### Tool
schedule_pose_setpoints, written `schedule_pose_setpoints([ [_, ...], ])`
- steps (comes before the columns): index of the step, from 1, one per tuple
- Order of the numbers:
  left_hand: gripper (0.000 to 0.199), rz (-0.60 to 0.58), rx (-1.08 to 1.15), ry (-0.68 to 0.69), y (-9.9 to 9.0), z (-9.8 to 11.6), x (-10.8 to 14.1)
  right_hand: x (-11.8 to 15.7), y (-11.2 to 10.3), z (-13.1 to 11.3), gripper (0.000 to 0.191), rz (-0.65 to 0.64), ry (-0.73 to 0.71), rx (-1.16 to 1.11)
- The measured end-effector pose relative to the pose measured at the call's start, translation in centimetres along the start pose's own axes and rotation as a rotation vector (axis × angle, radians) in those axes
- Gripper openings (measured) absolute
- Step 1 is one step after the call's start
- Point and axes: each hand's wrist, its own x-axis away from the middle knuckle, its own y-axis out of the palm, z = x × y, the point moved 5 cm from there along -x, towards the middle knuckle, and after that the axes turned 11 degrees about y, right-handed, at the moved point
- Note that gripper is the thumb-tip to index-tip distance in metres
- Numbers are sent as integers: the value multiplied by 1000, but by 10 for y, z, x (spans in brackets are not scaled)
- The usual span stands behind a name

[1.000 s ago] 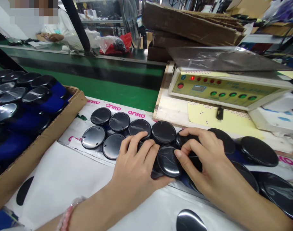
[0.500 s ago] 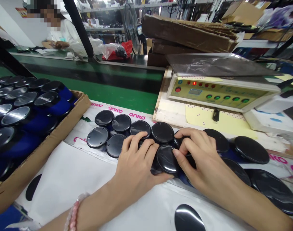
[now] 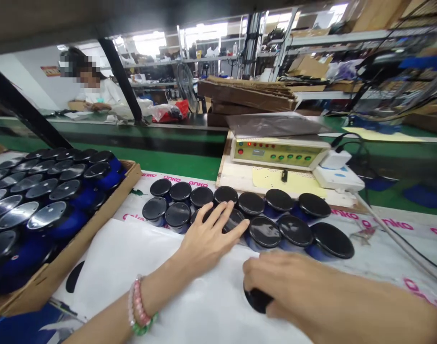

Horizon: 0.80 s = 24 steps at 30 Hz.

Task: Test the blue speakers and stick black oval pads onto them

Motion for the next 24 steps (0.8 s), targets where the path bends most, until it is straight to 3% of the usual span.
schedule_pose_setpoints([
  [2,42,-18,-2,73,1,4,0,5,17,-5,34,-102,2,0],
  [5,47,-32,14,122,2,5,1,0,25,-6,41,-101,-5,-40],
  [10,50,-80,17,92,-2,3,-1,-4,13,-13,40,-44,-51,-11],
  [14,51,-102,16,87,-2,3,-1,13,3,-9,32,-87,-20,0],
  [16,51,-81,23,90,0,4,1,22,-11,6,25,-56,69,-82],
  [19,48,6,38,97,0,6,2,19,-46,46,15,167,324,-285],
  [21,43,74,86,66,-4,5,3,0,-63,72,21,257,441,-465],
  [24,34,191,198,-81,-19,-7,3,-51,-64,96,32,252,489,-727],
])
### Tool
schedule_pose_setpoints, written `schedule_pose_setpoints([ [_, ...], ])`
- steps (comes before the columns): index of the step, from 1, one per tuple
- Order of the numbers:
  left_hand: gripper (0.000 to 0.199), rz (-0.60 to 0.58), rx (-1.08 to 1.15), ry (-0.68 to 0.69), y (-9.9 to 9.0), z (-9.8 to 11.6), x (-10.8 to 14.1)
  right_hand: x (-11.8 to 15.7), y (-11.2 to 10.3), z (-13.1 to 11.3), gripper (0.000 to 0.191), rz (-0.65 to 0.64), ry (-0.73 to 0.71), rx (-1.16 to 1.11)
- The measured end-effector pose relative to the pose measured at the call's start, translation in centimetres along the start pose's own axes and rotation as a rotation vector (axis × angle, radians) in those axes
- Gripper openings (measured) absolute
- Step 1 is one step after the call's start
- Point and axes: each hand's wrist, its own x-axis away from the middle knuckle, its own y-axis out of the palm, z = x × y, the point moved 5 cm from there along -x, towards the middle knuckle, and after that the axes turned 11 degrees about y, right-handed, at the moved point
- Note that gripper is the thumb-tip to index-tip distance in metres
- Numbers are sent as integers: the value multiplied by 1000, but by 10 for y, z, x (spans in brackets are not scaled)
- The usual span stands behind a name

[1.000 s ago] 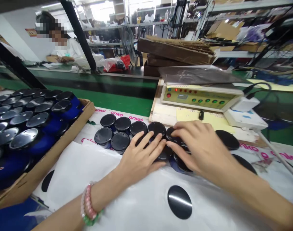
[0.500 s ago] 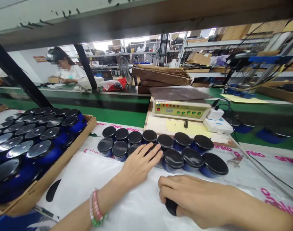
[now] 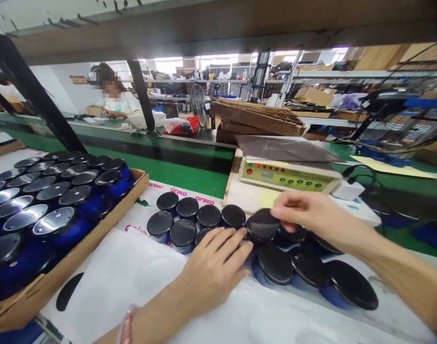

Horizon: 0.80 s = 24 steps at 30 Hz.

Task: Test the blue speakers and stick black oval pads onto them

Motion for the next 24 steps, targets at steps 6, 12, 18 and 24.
schedule_pose_setpoints([
  [6,60,-82,133,-406,-12,-51,-4,-76,38,20,30,-86,125,-214],
  [12,73,-159,336,-422,21,-82,-21,-77,47,36,26,-175,267,-366],
  [18,78,-139,459,-511,34,-87,-21,-79,49,35,17,-109,194,-235],
  [24,78,-183,499,-554,36,-88,-19,-80,49,36,20,-104,187,-171],
])
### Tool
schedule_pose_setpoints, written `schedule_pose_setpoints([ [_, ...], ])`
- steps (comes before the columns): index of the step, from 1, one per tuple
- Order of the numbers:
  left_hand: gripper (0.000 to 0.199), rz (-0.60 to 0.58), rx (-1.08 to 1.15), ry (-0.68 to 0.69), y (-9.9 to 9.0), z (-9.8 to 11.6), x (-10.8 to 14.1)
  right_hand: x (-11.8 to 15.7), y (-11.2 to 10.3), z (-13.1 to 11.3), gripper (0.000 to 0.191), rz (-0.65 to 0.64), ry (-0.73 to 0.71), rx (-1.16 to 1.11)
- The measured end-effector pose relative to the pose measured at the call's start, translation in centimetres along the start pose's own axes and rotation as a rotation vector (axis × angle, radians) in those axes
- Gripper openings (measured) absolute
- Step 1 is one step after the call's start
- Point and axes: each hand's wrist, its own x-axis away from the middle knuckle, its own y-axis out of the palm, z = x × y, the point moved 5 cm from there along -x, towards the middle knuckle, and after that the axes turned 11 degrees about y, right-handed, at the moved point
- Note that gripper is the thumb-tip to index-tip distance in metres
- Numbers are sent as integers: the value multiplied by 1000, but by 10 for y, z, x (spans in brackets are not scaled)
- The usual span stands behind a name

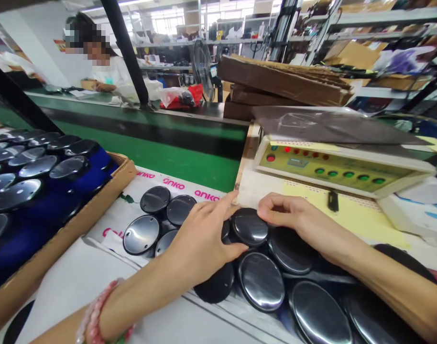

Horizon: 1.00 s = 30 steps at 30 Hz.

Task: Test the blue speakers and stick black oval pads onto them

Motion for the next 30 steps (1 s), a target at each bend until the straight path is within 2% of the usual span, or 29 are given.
schedule_pose_setpoints([
  [9,75,-18,-9,-7,1,1,-1,1,2,-4,23,55,-68,124],
  [16,75,-18,-25,-17,2,-1,-1,6,1,-5,26,163,-124,256],
  [30,76,-7,-43,38,0,1,-1,11,5,-10,21,277,-258,336],
])
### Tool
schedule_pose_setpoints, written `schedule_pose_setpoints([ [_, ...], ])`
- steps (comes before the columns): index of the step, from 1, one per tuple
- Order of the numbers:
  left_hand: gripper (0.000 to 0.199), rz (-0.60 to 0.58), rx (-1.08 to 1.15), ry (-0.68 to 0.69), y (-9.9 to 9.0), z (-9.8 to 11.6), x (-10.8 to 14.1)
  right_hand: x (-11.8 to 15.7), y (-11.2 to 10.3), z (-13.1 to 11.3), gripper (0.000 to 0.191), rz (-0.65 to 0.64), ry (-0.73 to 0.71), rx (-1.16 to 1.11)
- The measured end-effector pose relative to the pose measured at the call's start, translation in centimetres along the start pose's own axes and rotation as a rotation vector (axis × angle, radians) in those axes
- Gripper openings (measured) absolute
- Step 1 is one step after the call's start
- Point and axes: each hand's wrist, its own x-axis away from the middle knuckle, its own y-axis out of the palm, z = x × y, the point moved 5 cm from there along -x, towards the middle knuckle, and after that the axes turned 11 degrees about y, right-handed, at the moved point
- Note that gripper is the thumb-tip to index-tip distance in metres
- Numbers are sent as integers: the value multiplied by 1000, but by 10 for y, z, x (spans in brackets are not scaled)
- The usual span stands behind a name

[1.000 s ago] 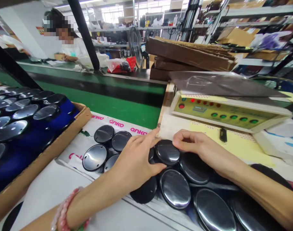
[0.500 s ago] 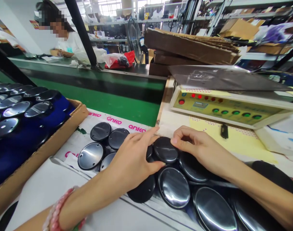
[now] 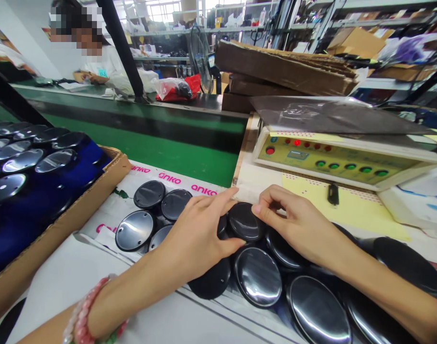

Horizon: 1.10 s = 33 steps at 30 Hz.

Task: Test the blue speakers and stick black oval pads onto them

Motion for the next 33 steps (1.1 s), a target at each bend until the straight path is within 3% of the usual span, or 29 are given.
schedule_pose_setpoints([
  [11,74,-59,12,22,-1,2,4,2,2,-2,18,81,-74,112],
  [15,61,-93,1,60,-1,8,3,-2,7,5,14,-64,33,-9],
  [19,43,-119,-166,27,4,12,-4,-3,10,0,15,-201,-2,-46],
  [23,30,-87,-221,19,10,10,-8,-4,9,-2,17,-155,-68,19],
  [26,29,-70,-222,41,4,7,-15,-5,6,-6,20,-99,-125,102],
  [30,29,22,-298,55,-37,34,-13,13,-20,-29,20,26,-196,163],
  [32,36,30,-371,63,-50,63,7,39,-47,-43,25,126,-210,167],
  [33,45,-25,-395,80,-45,77,24,57,-61,-47,27,171,-211,162],
])
